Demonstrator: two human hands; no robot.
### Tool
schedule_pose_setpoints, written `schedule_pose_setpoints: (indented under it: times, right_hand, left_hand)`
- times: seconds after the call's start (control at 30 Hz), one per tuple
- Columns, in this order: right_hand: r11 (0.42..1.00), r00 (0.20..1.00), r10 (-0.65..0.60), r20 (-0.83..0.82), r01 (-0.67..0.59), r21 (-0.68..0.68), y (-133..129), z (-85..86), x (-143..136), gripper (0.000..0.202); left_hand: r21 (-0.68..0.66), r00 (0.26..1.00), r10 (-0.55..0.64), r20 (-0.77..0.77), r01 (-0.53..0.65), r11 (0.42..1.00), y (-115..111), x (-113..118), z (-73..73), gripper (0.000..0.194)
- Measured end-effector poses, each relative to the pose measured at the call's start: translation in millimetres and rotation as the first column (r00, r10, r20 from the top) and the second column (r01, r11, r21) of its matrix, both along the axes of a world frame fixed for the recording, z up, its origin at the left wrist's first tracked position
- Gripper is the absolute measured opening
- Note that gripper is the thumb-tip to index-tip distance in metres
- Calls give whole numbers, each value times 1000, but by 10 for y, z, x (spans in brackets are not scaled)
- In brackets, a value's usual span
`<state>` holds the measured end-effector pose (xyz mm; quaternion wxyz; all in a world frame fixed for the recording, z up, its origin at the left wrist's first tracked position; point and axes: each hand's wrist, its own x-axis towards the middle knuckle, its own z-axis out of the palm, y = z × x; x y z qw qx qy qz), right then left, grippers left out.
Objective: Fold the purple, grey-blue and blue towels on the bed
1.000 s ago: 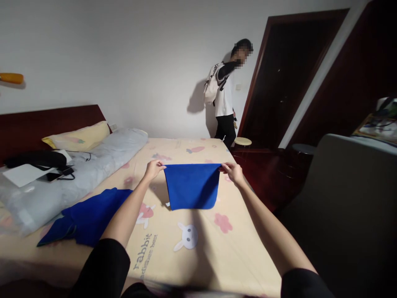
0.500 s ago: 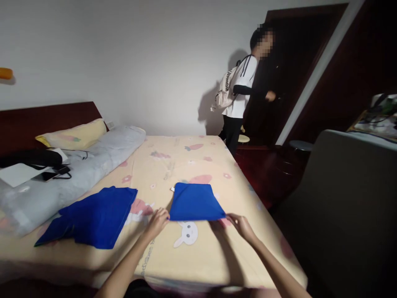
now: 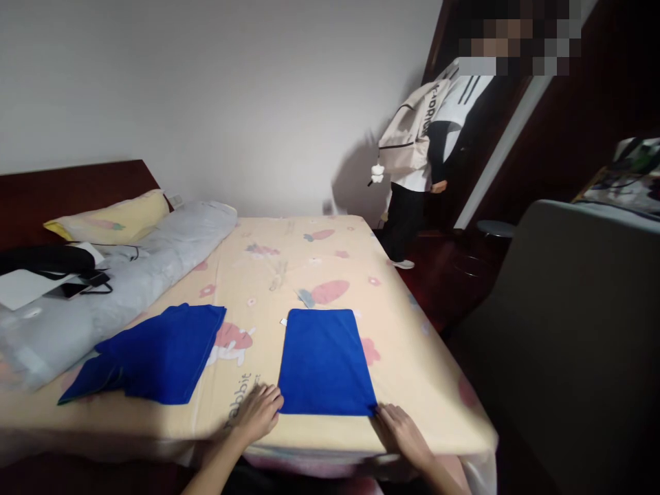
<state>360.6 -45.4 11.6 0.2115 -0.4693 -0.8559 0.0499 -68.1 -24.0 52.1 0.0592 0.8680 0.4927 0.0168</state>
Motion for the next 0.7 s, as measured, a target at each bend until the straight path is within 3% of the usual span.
schedule_pose_setpoints:
  times: [0.2,0.33,0.7]
  right_hand:
    - [994,993,-113,30,113,12,-46,-286,7,35]
    - [989,988,-139,66,135,64,-63,-373,-10,34]
    - [979,997,20,76,-35,199,-169,-120,132,42]
  left_hand:
    - [-54,999,-21,-44,18,998,-23,99,25,19]
    - [-84,998,-19,-59,14,996,-26,131,7,22]
    - [-44,995,-55,-84,51,998,-127,87,45,25]
